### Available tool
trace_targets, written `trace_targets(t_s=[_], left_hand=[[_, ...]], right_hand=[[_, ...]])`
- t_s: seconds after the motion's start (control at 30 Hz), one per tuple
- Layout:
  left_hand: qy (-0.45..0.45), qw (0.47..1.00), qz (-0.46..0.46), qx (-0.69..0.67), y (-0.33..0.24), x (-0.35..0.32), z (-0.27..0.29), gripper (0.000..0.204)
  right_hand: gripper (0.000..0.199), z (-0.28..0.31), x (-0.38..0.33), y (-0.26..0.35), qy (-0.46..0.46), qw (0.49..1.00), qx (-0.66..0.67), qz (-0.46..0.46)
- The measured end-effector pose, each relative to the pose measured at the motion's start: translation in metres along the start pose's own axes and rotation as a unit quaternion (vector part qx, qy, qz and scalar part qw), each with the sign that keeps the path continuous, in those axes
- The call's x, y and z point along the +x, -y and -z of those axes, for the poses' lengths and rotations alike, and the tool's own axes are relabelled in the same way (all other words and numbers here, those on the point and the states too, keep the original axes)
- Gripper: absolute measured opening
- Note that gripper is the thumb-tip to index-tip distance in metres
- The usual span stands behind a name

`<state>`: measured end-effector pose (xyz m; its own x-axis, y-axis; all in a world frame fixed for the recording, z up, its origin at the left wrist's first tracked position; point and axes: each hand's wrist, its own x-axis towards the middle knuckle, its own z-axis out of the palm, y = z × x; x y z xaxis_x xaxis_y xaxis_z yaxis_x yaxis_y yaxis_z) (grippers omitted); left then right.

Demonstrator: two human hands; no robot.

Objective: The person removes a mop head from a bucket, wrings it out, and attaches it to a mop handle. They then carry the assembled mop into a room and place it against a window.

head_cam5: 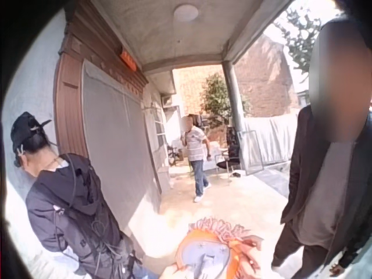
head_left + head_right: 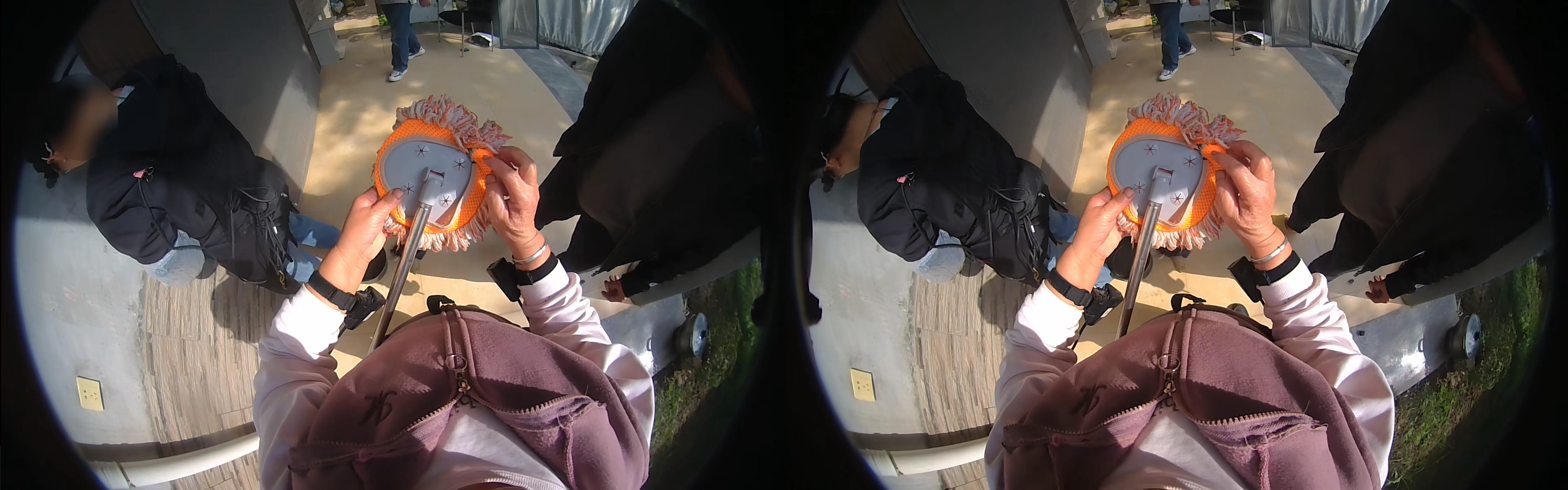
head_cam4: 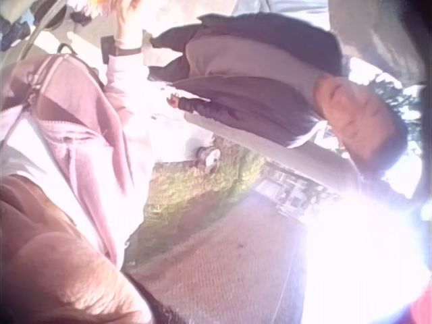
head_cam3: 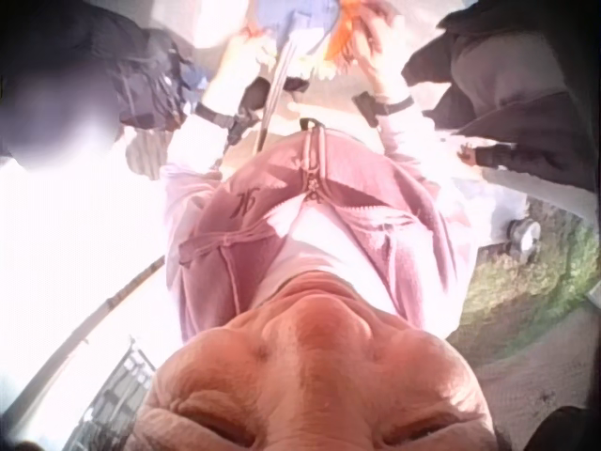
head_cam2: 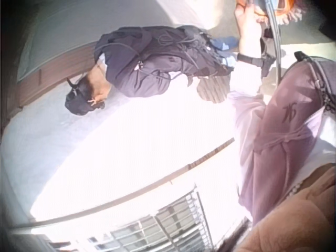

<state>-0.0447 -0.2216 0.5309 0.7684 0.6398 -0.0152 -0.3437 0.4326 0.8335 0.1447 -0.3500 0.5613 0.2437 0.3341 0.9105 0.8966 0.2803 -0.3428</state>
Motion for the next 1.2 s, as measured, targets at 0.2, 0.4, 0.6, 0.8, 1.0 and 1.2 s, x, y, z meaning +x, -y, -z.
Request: trace_targets(t_s=[0.2, 0.4, 0.6, 0.8, 1.0, 1.2], left_hand=[[-0.025, 0.999, 0.012, 0.043, -0.007, 0.004, -0.003, 0.027], [-0.001, 1.0, 0.008, 0.016, -0.008, 0.007, -0.003, 0.024], [-0.038, 0.992, 0.003, 0.121, -0.01, -0.002, -0.013, 0.025], [-0.004, 0.979, -0.093, 0.182, -0.013, -0.009, -0.02, 0.036], [-0.023, 1.0, 0.011, -0.002, -0.032, 0.002, -0.011, 0.03], [-0.018, 0.995, -0.038, 0.089, -0.037, 0.005, -0.012, 0.027]], right_hand=[[0.025, 0.016, 0.024, 0.011, 0.034, 0.996, -0.084, 0.014], [0.044, -0.009, 0.04, 0.001, 0.22, 0.971, -0.088, -0.038], [0.035, -0.027, 0.045, -0.037, 0.282, 0.874, 0.28, -0.282], [0.026, -0.041, 0.03, -0.049, 0.247, 0.757, 0.46, -0.393], [0.02, -0.038, 0.023, -0.051, 0.24, 0.728, 0.502, -0.401], [0.024, -0.033, 0.018, -0.036, 0.214, 0.754, 0.484, -0.388]])
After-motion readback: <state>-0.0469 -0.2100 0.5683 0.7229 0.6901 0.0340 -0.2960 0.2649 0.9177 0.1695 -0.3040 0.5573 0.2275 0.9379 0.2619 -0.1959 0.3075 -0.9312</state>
